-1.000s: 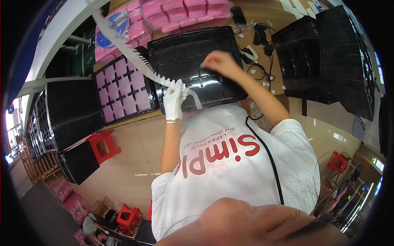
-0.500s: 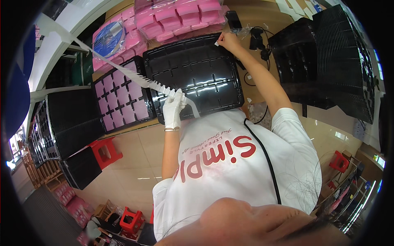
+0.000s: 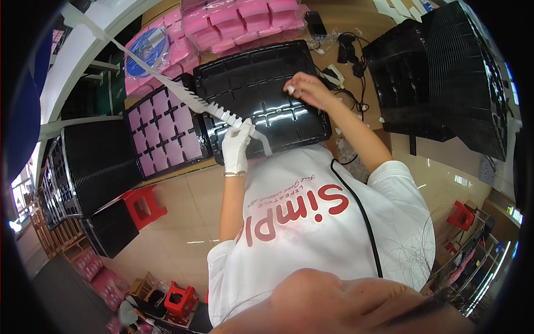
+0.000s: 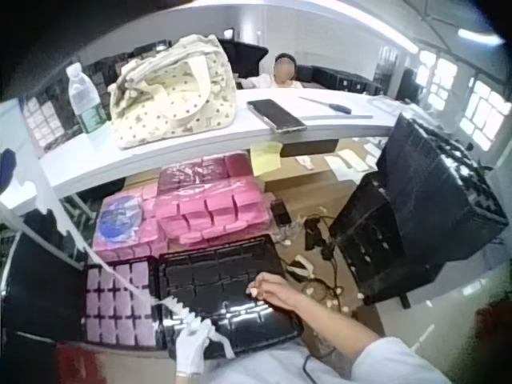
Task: The person assembles components by hand, placing pink plastic dividers into black trays and attaching white serrated strips.
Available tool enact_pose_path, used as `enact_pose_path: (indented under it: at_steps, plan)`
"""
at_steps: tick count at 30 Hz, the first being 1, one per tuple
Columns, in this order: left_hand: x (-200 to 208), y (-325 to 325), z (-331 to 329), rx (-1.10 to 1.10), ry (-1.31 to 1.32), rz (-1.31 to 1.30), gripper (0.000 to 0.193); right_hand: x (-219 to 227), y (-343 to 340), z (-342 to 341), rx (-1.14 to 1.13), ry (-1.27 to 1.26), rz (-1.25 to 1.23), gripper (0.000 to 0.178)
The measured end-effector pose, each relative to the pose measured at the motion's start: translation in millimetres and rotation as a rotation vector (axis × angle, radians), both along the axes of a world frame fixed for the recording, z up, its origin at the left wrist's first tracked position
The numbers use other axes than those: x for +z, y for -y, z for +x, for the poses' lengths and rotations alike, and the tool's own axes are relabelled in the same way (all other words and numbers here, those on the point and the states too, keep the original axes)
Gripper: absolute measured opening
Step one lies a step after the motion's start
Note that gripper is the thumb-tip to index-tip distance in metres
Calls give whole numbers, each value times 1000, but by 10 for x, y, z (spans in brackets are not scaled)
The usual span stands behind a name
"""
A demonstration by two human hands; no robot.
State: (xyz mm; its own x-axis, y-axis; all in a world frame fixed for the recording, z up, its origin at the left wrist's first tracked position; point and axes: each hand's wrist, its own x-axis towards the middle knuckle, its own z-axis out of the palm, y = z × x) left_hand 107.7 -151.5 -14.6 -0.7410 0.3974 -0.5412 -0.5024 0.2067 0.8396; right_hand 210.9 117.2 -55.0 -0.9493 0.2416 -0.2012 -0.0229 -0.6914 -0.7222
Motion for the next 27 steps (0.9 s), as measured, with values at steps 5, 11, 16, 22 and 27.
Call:
enact_pose_path:
  at_steps: [5, 11, 16, 22, 27]
  plan:
    - [97, -93, 84, -63, 24, 54, 24, 176, 953, 63, 39, 177, -254, 13]
    - [142, -65, 55, -83, 148, 144, 22, 298, 1431, 75, -126, 367, 763, 10]
    - [63, -13, 43, -142, 127, 119, 22, 440, 1517, 295, -311, 130, 1215, 11]
    - [-21, 156, -39, -251, 109, 108, 22, 219, 752, 845, -209, 577, 1117, 17]
    - [-130, 220, -72, -314, 120, 136, 22, 166, 661, 915, -190, 854, 1340, 17]
